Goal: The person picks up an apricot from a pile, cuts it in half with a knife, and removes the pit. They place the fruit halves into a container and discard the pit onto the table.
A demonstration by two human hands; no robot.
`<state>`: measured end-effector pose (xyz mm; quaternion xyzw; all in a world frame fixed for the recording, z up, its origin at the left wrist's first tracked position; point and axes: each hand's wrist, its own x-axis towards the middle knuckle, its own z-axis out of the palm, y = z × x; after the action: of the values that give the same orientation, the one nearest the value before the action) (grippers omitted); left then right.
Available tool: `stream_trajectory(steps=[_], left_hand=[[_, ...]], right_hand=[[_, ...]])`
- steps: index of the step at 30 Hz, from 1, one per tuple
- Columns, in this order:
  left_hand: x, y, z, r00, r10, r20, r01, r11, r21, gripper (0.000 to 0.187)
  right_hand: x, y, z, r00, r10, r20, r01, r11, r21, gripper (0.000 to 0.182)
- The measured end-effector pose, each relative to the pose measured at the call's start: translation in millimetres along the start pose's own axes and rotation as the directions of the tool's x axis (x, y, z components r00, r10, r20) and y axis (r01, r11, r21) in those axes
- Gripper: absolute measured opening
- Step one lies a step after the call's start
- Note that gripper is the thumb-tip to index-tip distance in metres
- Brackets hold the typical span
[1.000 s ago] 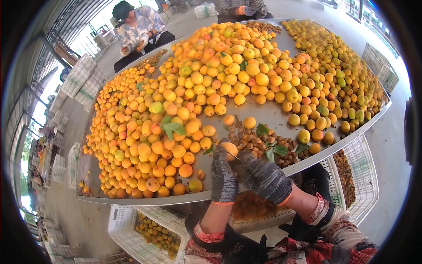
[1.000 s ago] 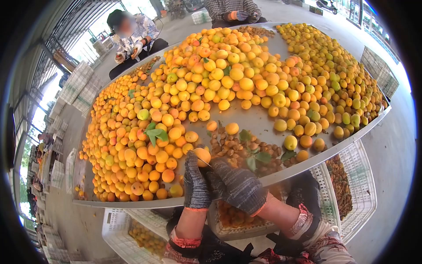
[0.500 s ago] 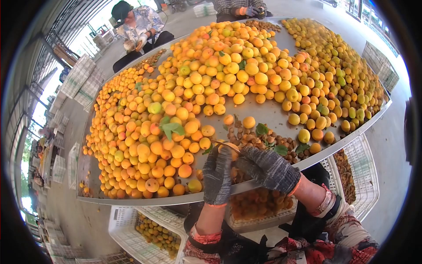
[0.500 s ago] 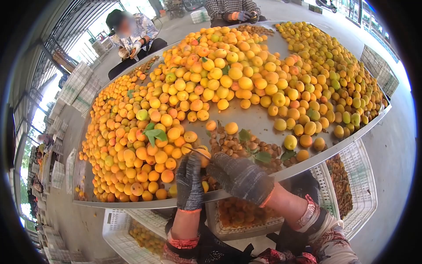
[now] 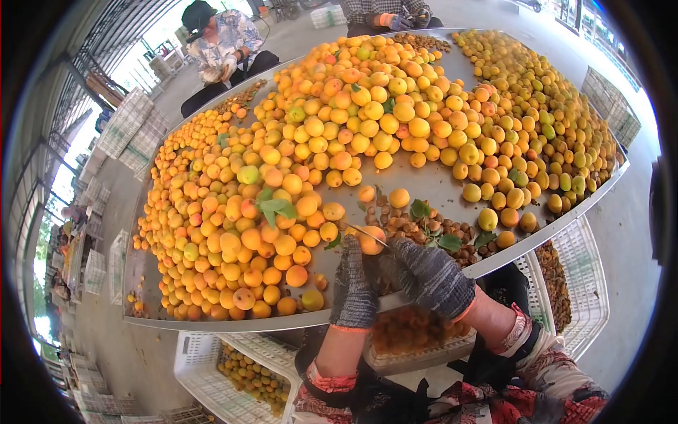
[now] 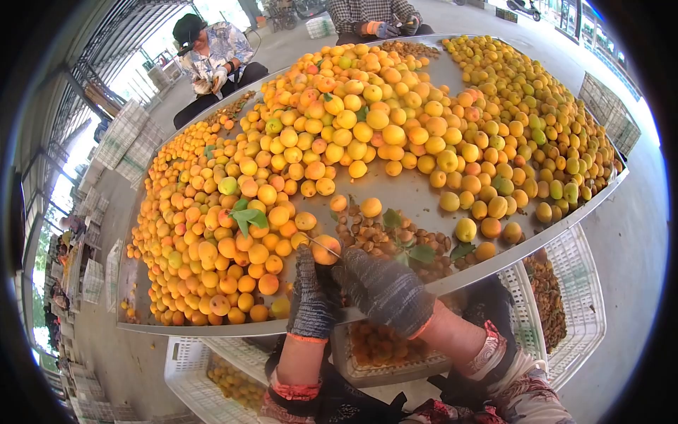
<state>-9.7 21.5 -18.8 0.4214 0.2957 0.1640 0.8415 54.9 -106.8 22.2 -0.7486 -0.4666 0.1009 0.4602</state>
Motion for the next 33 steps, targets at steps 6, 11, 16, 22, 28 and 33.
stream_trajectory(steps=[6, 11, 16, 22, 28, 33], left_hand=[[2.0, -7.1, -17.6, 0.694, 0.637, 0.335, -0.596, 0.249, 0.763, 0.046], [-19.0, 18.2, 6.9, 0.962, 0.262, 0.075, -0.272, 0.900, 0.341, 0.034], [-18.9, 10.2, 14.6, 0.944, 0.330, -0.010, -0.307, 0.889, 0.340, 0.036], [-8.2, -8.1, 11.7, 0.969, 0.232, -0.083, -0.229, 0.972, 0.045, 0.036], [-27.5, 20.2, 19.3, 0.920, 0.390, -0.026, -0.376, 0.902, 0.213, 0.031], [-26.7, 23.3, 19.4, 0.856, 0.511, 0.079, -0.505, 0.791, 0.345, 0.031]], right_hand=[[4.2, 8.8, -5.4, 0.970, -0.241, -0.014, 0.235, 0.958, -0.166, 0.034], [7.7, 7.1, -12.2, 0.983, -0.174, 0.055, 0.179, 0.979, -0.093, 0.033], [11.8, 13.3, 1.4, 0.904, -0.424, 0.050, 0.408, 0.823, -0.396, 0.035], [-2.3, 1.1, 15.9, 0.997, 0.048, -0.066, -0.041, 0.994, 0.101, 0.040], [5.6, 14.8, -0.2, 0.985, -0.110, 0.134, 0.065, 0.952, 0.300, 0.040], [7.8, 24.4, -4.0, 0.889, -0.453, 0.069, 0.457, 0.862, -0.222, 0.040]])
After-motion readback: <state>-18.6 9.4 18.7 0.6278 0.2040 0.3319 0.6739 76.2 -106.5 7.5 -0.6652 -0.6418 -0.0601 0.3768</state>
